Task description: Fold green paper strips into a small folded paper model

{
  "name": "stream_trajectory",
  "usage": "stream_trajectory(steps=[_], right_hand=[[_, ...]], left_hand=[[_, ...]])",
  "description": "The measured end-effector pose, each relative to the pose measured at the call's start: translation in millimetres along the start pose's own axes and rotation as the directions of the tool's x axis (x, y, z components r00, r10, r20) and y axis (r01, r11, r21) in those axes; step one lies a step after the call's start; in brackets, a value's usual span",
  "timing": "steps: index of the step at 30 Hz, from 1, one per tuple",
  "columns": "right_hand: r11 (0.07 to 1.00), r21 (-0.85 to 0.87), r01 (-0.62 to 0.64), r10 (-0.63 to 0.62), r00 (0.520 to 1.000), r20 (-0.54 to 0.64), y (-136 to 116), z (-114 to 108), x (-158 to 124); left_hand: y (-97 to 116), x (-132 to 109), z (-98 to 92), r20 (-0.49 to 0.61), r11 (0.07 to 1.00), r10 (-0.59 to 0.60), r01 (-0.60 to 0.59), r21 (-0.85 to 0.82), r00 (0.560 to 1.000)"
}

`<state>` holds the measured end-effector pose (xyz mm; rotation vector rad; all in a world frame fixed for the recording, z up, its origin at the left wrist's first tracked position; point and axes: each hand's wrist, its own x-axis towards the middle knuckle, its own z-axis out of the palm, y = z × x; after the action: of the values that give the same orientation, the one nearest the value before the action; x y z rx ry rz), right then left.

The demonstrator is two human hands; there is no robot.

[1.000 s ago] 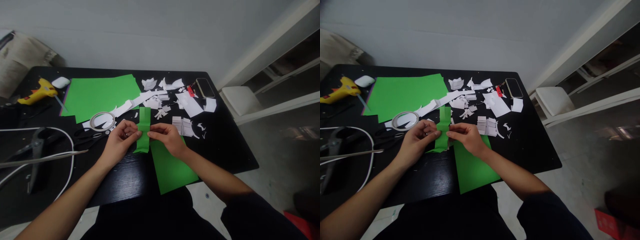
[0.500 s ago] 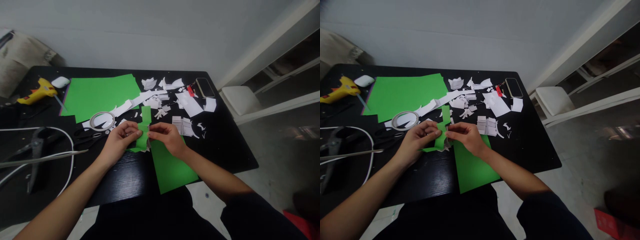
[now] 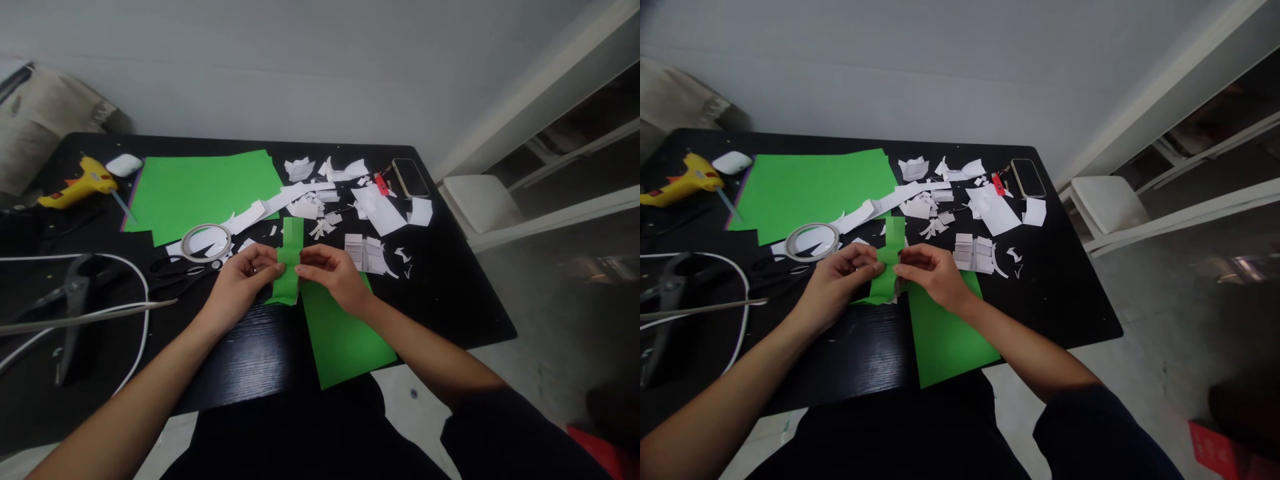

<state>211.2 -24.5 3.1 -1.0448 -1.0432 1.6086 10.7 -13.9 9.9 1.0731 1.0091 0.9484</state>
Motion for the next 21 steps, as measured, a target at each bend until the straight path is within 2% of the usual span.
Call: stream_trajectory(steps=[10,21], right_hand=[[1.0,-0.023,0.013,-0.014,0.999,-0.048,-0.9,2.6,-0.5],[0.999,-0.046,-0.008,0.005,0.998,-0.069,0.8,1.2,1.0]], left_hand=[[2.2,-0.2,3.0,-0.016,0.999,0.01,-0.009,0.034,1.0],[3.7,-1.5,4.1,0.029,1.0,0.013,-0.014,0.028,0.999]])
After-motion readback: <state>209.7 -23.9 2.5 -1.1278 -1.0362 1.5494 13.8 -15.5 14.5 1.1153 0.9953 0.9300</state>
